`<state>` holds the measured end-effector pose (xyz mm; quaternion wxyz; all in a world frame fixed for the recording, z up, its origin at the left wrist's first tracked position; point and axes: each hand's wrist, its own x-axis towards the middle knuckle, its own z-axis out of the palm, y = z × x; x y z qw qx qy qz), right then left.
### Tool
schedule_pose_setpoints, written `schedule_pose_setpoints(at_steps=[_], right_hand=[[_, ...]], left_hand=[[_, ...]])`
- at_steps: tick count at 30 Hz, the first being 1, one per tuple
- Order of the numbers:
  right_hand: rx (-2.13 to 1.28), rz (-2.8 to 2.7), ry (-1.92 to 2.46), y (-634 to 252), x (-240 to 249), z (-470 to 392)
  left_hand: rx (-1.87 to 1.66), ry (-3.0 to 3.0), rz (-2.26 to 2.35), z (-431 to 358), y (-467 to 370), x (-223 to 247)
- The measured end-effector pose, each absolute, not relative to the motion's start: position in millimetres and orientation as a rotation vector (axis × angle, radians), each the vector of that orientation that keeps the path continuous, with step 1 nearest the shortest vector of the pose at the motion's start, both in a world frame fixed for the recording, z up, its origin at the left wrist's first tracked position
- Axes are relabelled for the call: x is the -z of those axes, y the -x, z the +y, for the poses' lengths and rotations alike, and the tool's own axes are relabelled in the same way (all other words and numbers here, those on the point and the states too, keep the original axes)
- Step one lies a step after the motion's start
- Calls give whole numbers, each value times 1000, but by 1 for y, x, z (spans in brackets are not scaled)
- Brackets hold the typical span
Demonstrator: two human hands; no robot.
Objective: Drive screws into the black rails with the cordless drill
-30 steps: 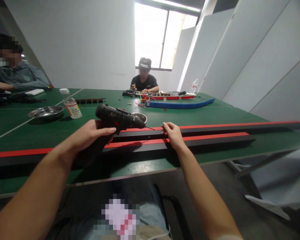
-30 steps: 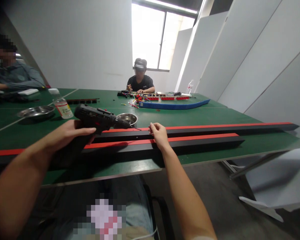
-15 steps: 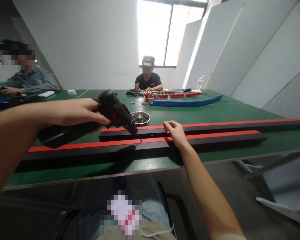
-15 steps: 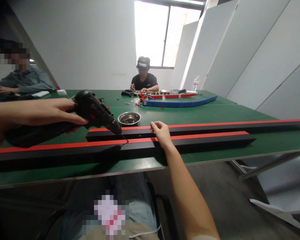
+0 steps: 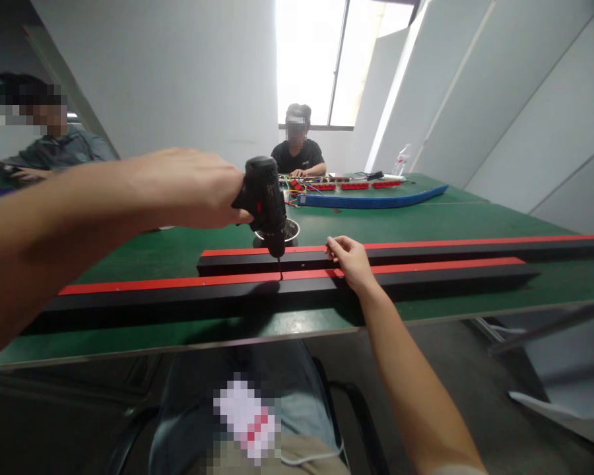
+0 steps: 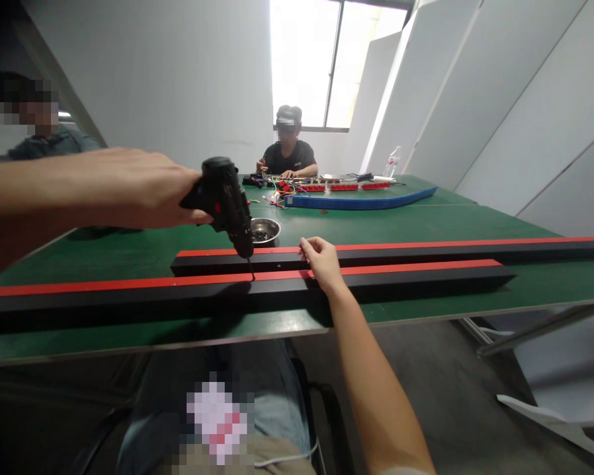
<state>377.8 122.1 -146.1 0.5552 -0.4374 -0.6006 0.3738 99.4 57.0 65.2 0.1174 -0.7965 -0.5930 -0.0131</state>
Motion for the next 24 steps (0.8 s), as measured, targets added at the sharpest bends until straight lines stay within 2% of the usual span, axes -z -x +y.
schedule_pose_setpoints(at_steps=[2, 9, 15, 24], right_hand=[[-880, -1418, 1029, -378, 146, 122], [-864, -1449, 1044, -378, 149, 122], [-670, -1521, 1060, -377, 146, 118], [-208, -1824, 1611, -502, 147, 109]], left_hand=[[2, 2258, -1656, 53, -110, -61], [262, 2308, -1725, 48, -125, -56], [206, 2240, -1716, 46, -127, -57], [241, 2272, -1659, 44, -119, -50]])
